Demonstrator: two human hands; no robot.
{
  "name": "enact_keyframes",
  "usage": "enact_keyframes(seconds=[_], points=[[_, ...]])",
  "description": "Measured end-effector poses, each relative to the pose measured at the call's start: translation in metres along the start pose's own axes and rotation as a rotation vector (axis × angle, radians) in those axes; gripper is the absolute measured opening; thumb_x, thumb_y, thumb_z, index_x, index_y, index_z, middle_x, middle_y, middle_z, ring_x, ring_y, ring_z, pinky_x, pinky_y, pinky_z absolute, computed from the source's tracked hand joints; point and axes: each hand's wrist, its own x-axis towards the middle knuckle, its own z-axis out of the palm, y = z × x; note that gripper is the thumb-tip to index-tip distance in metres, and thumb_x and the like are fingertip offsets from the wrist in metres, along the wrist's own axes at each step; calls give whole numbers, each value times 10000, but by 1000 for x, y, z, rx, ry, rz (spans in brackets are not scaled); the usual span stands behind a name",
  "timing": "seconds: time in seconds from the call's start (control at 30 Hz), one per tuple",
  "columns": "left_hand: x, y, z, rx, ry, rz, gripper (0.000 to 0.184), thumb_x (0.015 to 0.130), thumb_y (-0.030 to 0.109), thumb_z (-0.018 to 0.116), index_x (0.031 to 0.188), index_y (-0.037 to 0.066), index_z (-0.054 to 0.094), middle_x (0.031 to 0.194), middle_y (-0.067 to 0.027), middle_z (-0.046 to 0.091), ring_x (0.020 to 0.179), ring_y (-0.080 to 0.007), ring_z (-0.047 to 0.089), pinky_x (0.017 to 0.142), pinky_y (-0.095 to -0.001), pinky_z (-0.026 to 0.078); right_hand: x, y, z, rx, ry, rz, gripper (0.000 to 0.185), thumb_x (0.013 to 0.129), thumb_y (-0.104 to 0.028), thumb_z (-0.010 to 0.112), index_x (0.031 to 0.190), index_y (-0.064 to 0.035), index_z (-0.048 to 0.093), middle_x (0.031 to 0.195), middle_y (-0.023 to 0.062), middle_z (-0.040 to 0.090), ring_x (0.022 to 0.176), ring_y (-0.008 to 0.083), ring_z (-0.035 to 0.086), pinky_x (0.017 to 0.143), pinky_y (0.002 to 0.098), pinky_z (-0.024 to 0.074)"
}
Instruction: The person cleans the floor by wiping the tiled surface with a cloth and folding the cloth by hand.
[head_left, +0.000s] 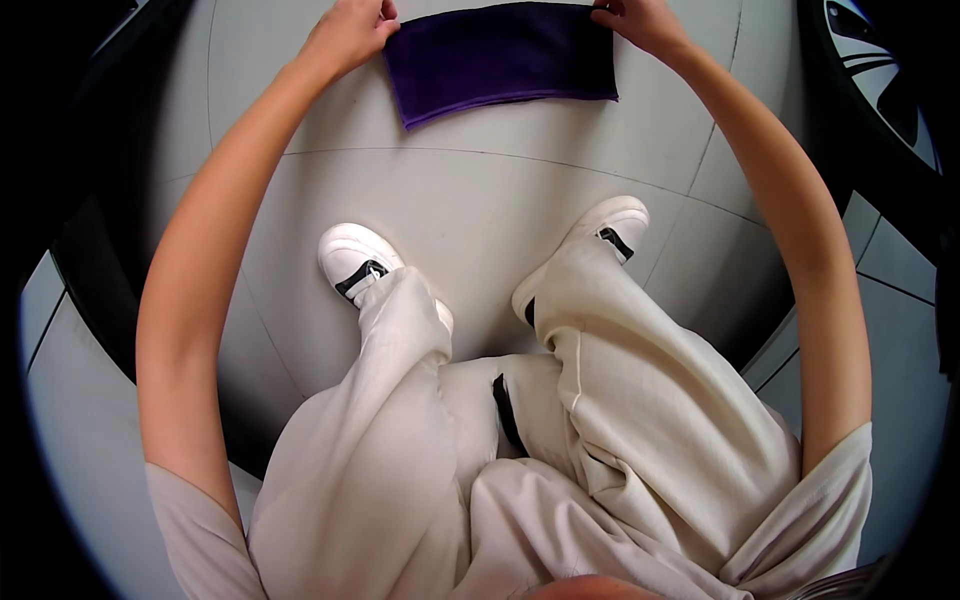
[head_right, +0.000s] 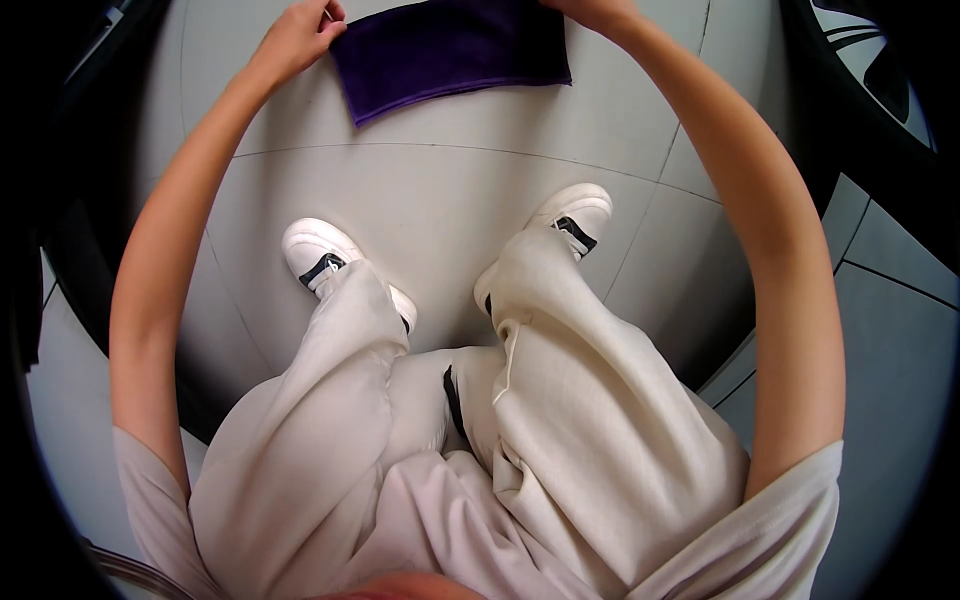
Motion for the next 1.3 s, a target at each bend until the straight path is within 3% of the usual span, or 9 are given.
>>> enact_keyframes(seconds=[0.47, 0.57, 0.63, 0.73, 0.8, 0.9, 1.07, 1.2, 1.3], points=[[-10, 10, 1, 162, 105, 86, 213, 850, 137, 710, 984, 10, 603, 880, -224, 674, 898, -427, 652, 815, -497, 543, -6, 2, -3, 2, -16, 97, 208, 814, -187, 794, 924, -28, 716, 921, 164, 718, 890, 323, 686, 809, 430, 555], [-15, 23, -2, 178, 153, 51, 230, 863, 185, 702, 980, 18, 596, 903, -221, 649, 912, -420, 638, 824, -503, 535, -11, 1, 6, 97, 97, 92, 227, 827, -184, 780, 934, -22, 662, 908, 158, 690, 873, 345, 666, 787, 444, 546], [-25, 41, -9, 212, 354, 269, 214, 865, 197, 667, 956, 23, 582, 915, -211, 634, 909, -412, 638, 819, -505, 534, -21, -9, 5, 66, 300, -19, 268, 837, -172, 767, 971, -23, 589, 892, 153, 653, 887, 353, 646, 783, 450, 536], [-42, 48, 0, 176, 93, 348, 275, 896, 205, 746, 1049, 78, 556, 931, -94, 642, 894, -306, 630, 801, -443, 509, -43, -43, -16, 105, -88, -51, 237, 863, -152, 710, 985, -37, 544, 880, 143, 626, 928, 338, 630, 836, 465, 514], [-62, 61, 14, 236, -54, 418, 297, 890, 219, 745, 1033, 90, 519, 878, -76, 619, 888, -295, 644, 767, -436, 526, -63, -53, -6, -27, -181, -143, 250, 891, -237, 752, 923, -87, 556, 940, 50, 631, 867, 272, 647, 711, 397, 518], [-95, 72, 38, 189, -107, 341, 342, 901, 229, 736, 1101, 94, 494, 931, -70, 619, 922, -286, 656, 734, -440, 556, -86, -52, 7, -160, -264, -321, 249, 885, -235, 749, 971, -98, 559, 988, 53, 631, 1010, 274, 651, 896, 413, 503], [-104, 75, 41, 243, -203, 101, 334, 942, 213, 693, 1144, 70, 468, 1033, -80, 591, 922, -290, 677, 632, -449, 575, -94, -37, 30, -98, -195, -365, 246, 881, -141, 729, 996, -90, 518, 1014, 41, 614, 950, 287, 631, 857, 421, 507], [-101, 70, 46, 268, -140, 200, 280, 965, 166, 648, 1147, 59, 466, 1056, -101, 574, 884, -317, 679, 641, -459, 575, -91, -33, 32, -117, -201, -350, 199, 898, -98, 679, 1013, -96, 517, 1007, 44, 611, 954, 285, 628, 856, 414, 497], [-101, 66, 50, 273, -71, 294, 282, 866, -23, 626, 1106, 11, 481, 964, -106, 575, 785, -282, 705, 573, -421, 588, -92, -33, 33, -198, -157, -418, 178, 896, -77, 655, 1012, -92, 522, 986, 43, 610, 974, 264, 622, 865, 395, 483]])
